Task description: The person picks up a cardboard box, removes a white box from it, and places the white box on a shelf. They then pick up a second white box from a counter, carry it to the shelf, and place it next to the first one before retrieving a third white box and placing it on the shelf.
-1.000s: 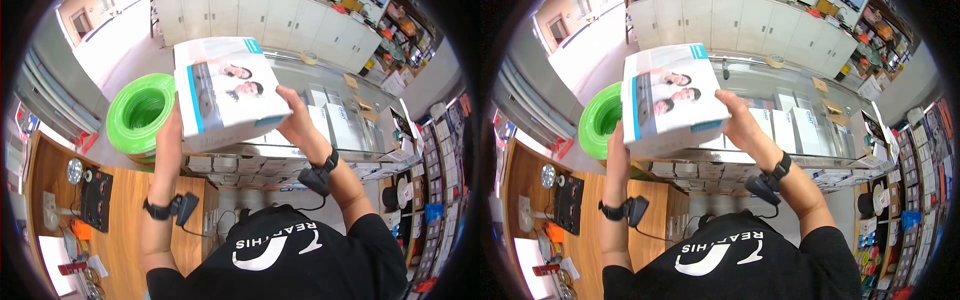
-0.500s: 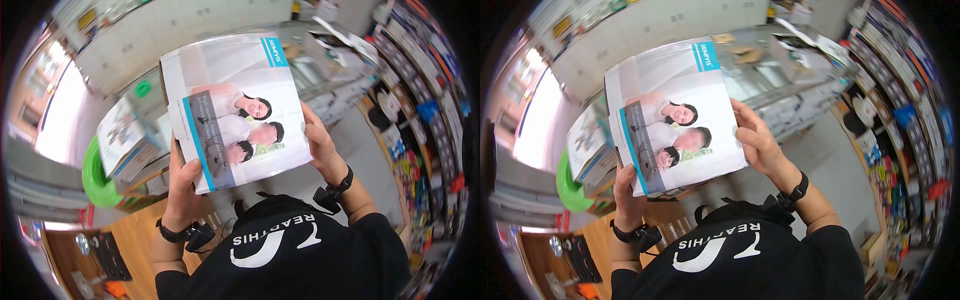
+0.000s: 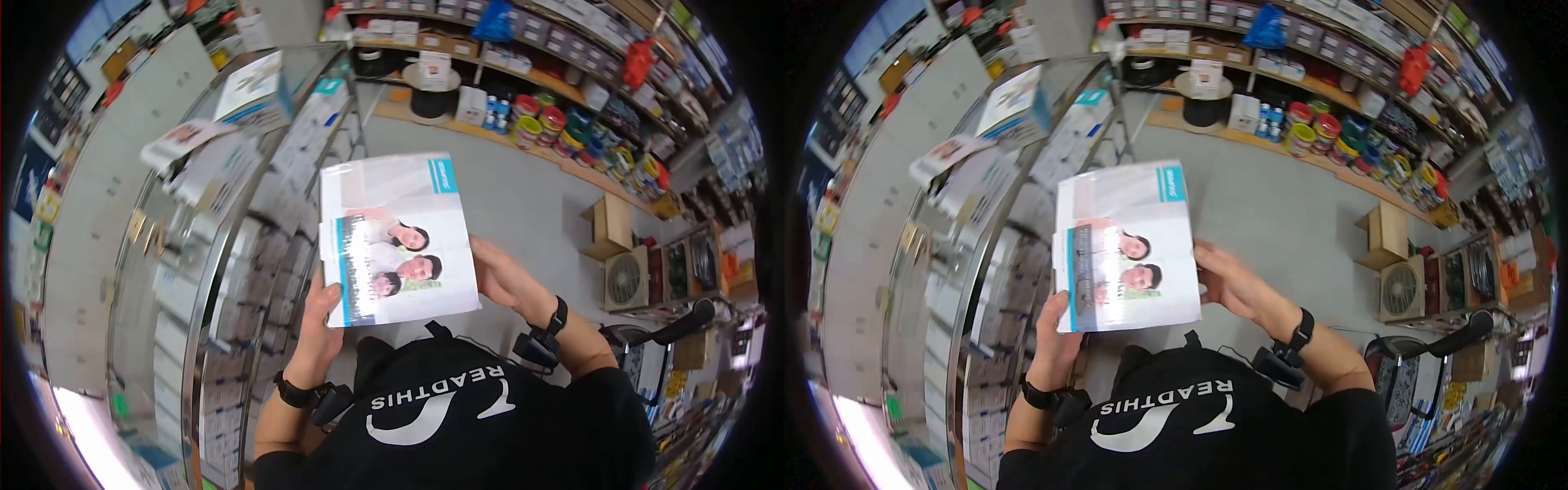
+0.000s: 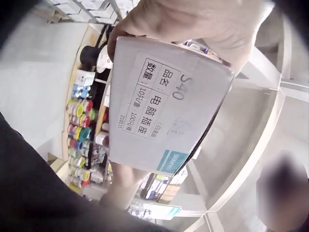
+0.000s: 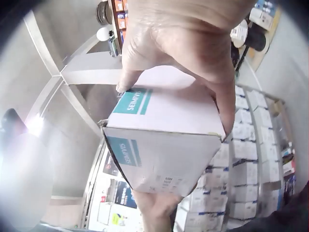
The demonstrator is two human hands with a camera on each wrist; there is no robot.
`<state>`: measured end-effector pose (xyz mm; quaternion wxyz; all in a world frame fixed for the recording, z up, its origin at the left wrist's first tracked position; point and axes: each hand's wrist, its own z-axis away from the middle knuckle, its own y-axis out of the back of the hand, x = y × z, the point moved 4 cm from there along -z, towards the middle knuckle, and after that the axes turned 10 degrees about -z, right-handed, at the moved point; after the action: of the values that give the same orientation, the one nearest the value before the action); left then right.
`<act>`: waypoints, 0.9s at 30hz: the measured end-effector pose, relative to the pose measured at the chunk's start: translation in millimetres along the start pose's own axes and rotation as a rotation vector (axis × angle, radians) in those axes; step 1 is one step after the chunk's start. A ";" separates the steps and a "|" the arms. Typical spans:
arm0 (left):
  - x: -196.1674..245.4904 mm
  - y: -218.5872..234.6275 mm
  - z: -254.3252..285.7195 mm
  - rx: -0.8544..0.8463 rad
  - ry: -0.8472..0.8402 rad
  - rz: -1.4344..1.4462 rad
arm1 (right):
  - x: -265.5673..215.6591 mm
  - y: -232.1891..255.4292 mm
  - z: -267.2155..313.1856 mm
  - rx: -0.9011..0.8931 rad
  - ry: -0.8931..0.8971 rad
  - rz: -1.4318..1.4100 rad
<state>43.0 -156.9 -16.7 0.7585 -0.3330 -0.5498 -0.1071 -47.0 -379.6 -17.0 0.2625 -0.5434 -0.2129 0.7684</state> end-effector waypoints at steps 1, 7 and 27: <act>-5.2 -13.1 -23.1 -0.067 0.009 -0.044 | -6.8 17.6 2.8 0.025 0.009 0.037; -33.2 -69.6 -157.8 -0.295 0.157 -0.043 | -44.0 103.5 -11.5 0.242 0.008 0.048; -156.3 -248.7 -537.0 -0.820 0.642 -0.206 | -177.9 335.6 -104.3 0.709 0.059 -0.631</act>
<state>262.9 -711.1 -155.1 0.6818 -0.4970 -0.2329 -0.4836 42.4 -747.1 -127.1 0.6583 -0.3507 -0.0846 0.6607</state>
